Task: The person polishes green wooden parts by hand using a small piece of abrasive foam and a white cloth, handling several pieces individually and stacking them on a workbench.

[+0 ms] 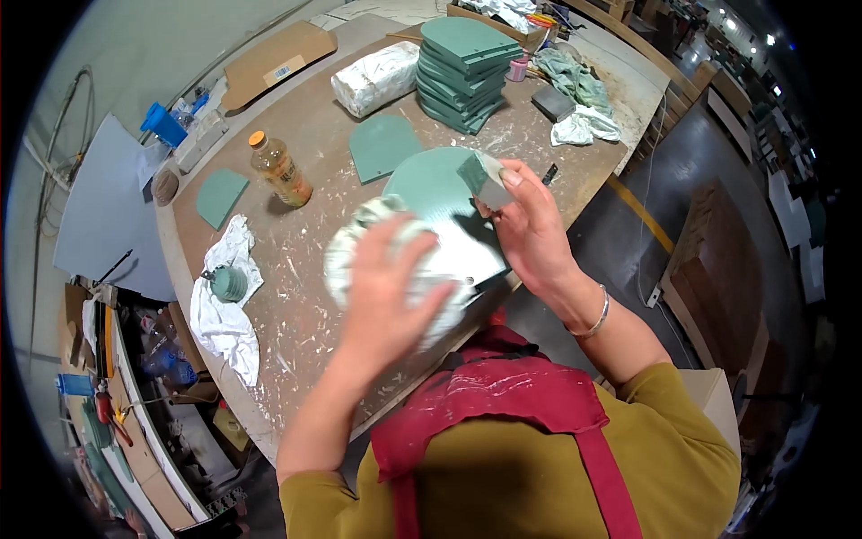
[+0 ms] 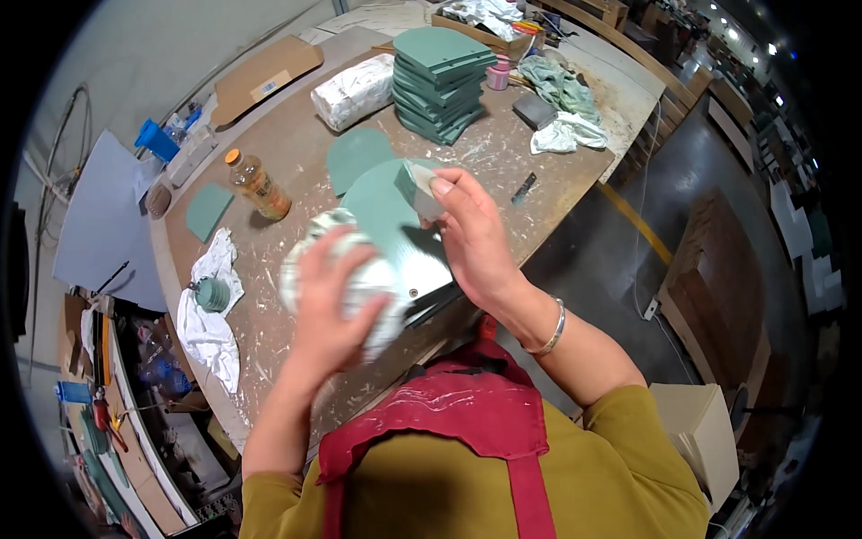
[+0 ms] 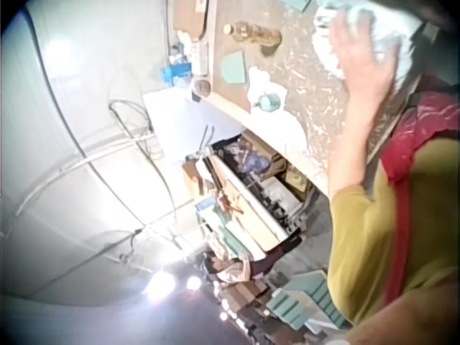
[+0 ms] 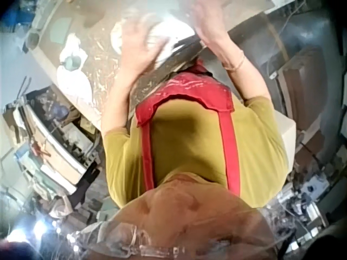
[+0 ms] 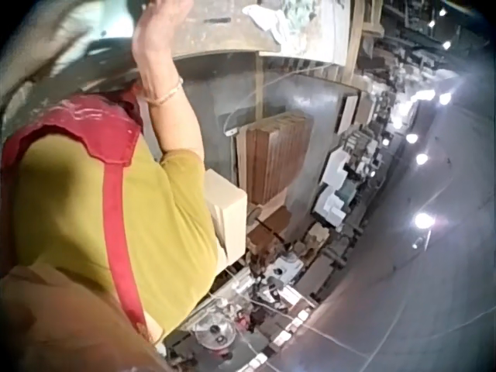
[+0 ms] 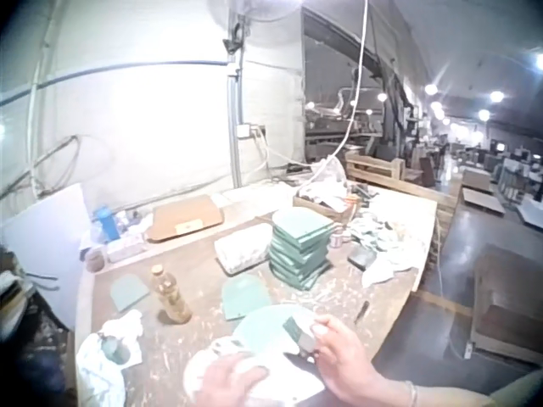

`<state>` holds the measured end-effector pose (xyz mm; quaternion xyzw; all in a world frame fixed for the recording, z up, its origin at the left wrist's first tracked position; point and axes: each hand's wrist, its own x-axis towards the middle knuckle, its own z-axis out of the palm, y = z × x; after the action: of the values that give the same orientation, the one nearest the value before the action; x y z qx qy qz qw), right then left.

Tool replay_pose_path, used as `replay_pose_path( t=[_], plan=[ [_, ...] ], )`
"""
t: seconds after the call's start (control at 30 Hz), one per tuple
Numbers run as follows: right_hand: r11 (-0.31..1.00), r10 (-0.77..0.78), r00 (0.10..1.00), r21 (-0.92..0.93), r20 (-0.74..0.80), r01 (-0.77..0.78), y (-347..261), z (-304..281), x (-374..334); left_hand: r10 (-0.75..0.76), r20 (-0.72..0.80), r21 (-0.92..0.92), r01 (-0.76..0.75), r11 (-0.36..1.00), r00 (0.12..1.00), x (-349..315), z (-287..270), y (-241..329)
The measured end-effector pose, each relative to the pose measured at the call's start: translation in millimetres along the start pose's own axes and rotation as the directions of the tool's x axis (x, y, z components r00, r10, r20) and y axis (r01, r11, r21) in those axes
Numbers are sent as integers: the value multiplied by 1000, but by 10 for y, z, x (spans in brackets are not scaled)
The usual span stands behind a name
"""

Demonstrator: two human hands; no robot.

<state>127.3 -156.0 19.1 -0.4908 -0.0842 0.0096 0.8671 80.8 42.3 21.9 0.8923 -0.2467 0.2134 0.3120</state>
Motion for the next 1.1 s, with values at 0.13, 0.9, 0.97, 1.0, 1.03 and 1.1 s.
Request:
replay_pose_path(
  t=[0.13,0.9,0.97,1.0,1.03,1.1],
  plan=[
    [999,50,998,-9,44,-50,-29,-18,-24,-61,22,-145,64,987,998,-20,195,-107],
    [951,191,947,-286,259,-114,-155,-28,7,-397,129,-257,417,872,909,1083,304,-1149],
    [950,186,951,-291,245,-111,-122,-44,4,-222,128,-229,247,942,967,1068,376,-985],
    [950,180,950,-296,254,-101,-126,-40,0,-29,142,-105,45,993,989,1033,468,-935],
    [949,174,949,-302,261,-91,-136,-32,0,-125,179,-159,154,975,976,1068,448,-1028],
    [928,161,944,-370,288,-45,-140,-27,-4,-175,183,2,177,984,968,1201,340,-1173]
  ],
)
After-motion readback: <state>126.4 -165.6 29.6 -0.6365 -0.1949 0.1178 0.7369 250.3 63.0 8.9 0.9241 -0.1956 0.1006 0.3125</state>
